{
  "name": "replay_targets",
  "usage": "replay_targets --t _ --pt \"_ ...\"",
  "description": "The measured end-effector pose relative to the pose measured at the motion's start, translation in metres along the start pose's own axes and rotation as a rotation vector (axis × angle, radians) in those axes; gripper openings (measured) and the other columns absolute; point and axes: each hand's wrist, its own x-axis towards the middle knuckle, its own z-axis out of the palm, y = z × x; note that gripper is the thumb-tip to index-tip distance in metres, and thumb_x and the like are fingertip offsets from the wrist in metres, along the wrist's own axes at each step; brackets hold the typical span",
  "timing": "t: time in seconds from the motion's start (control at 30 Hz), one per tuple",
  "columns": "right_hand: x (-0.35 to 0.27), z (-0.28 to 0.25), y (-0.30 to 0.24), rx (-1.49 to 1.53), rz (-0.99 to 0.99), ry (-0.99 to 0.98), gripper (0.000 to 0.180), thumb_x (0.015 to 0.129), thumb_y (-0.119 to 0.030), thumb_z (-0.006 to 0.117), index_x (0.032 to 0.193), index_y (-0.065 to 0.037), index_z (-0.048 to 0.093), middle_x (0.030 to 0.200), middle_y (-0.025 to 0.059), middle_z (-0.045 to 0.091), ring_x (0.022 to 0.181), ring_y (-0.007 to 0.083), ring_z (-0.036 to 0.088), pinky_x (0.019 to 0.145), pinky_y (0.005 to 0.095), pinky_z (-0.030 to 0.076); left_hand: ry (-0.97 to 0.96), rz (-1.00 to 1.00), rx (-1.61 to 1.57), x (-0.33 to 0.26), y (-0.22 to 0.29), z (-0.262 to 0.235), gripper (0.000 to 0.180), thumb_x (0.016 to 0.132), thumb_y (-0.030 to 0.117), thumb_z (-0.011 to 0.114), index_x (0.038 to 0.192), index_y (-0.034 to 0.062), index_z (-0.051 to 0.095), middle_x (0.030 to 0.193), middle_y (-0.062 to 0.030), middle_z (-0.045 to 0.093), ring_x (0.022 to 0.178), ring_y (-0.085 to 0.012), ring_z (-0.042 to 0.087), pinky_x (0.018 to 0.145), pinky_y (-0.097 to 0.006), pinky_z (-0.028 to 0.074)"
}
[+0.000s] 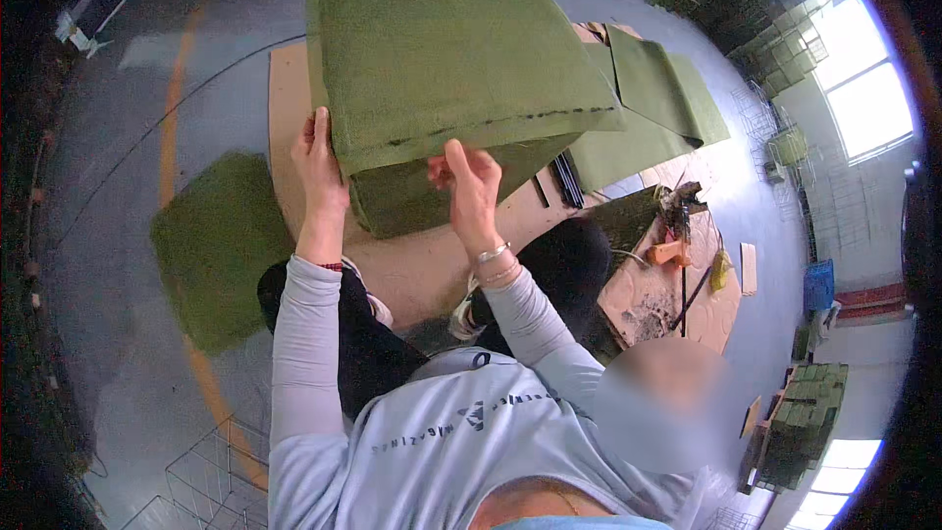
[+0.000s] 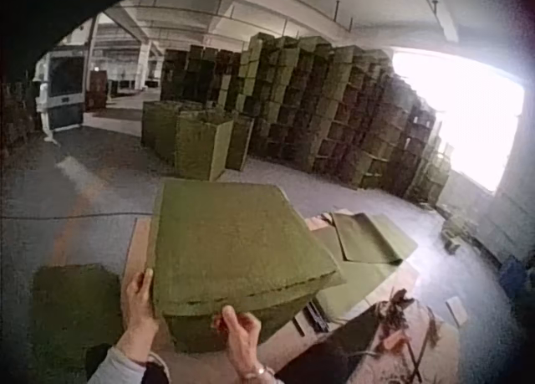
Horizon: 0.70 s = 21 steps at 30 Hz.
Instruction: The recorder is using a hot glue gun to attach green fabric covers to large foam blocks.
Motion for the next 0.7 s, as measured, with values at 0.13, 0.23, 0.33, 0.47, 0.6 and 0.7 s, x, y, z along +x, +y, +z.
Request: replay_targets --t 0.13,0.23,0.33,0.47,0.6,0.7 --pt "0.019 0.002 -0.004 -0.041 -0.015 0.041 0.022 0.085 -0.022 0.062 0.078 0.000 0.060 0.069 0.0091 0.062 0.055 0.0135 0.056 0.051 0.0251 0.043 0.025 -0.020 -0.050 0.000 -0.005 0.003 0.031 0.086 0.027 0.060 0.105 0.0028 0.055 0.094 -0.0028 0.058 0.085 -0.0135 0.057 0.070 -0.029 0.049" --pt "0.015 0.001 -0.007 -0.029 0.007 0.009 0.023 0.084 -0.022 0.063 0.076 0.000 0.060 0.067 0.0076 0.062 0.054 0.0129 0.055 0.051 0.0250 0.042 0.043 -0.023 -0.045 0.002 -0.003 0.001 0.025 0.090 0.022 0.055 0.100 -0.0004 0.055 0.093 -0.0048 0.058 0.082 -0.0129 0.056 0.070 -0.028 0.047" --pt "0.011 -0.010 -0.011 0.026 0.068 0.046 0.024 0.084 -0.022 0.063 0.074 0.000 0.060 0.065 0.0059 0.061 0.053 0.0122 0.055 0.051 0.0251 0.042 0.036 0.003 -0.034 -0.001 -0.004 0.000 0.025 0.089 0.023 0.055 0.099 0.0001 0.055 0.092 -0.0046 0.058 0.081 -0.0128 0.056 0.070 -0.029 0.047" --pt "0.018 -0.019 -0.015 -0.010 -0.019 0.123 0.024 0.084 -0.023 0.063 0.074 -0.002 0.058 0.066 0.0070 0.061 0.054 0.0123 0.055 0.051 0.0249 0.043 -0.009 -0.032 -0.080 0.000 -0.002 0.000 0.024 0.090 0.022 0.055 0.099 0.0002 0.055 0.092 -0.0048 0.058 0.081 -0.0127 0.056 0.070 -0.028 0.047" --pt "0.024 -0.015 -0.014 -0.075 -0.114 0.147 0.022 0.083 -0.023 0.064 0.076 -0.003 0.058 0.069 0.0078 0.062 0.054 0.0127 0.056 0.052 0.0245 0.044 0.010 -0.005 -0.062 0.000 -0.004 0.002 0.024 0.090 0.023 0.054 0.098 0.0006 0.056 0.092 -0.0046 0.059 0.079 -0.0123 0.056 0.068 -0.028 0.047" --pt "0.019 -0.010 -0.016 0.062 0.000 0.136 0.022 0.083 -0.020 0.064 0.072 -0.002 0.059 0.065 0.0044 0.060 0.055 0.0112 0.055 0.048 0.0241 0.042 -0.003 -0.009 -0.033 0.001 -0.007 -0.005 0.025 0.088 0.024 0.056 0.102 0.0023 0.055 0.095 -0.0042 0.058 0.083 -0.0135 0.057 0.069 -0.029 0.048"
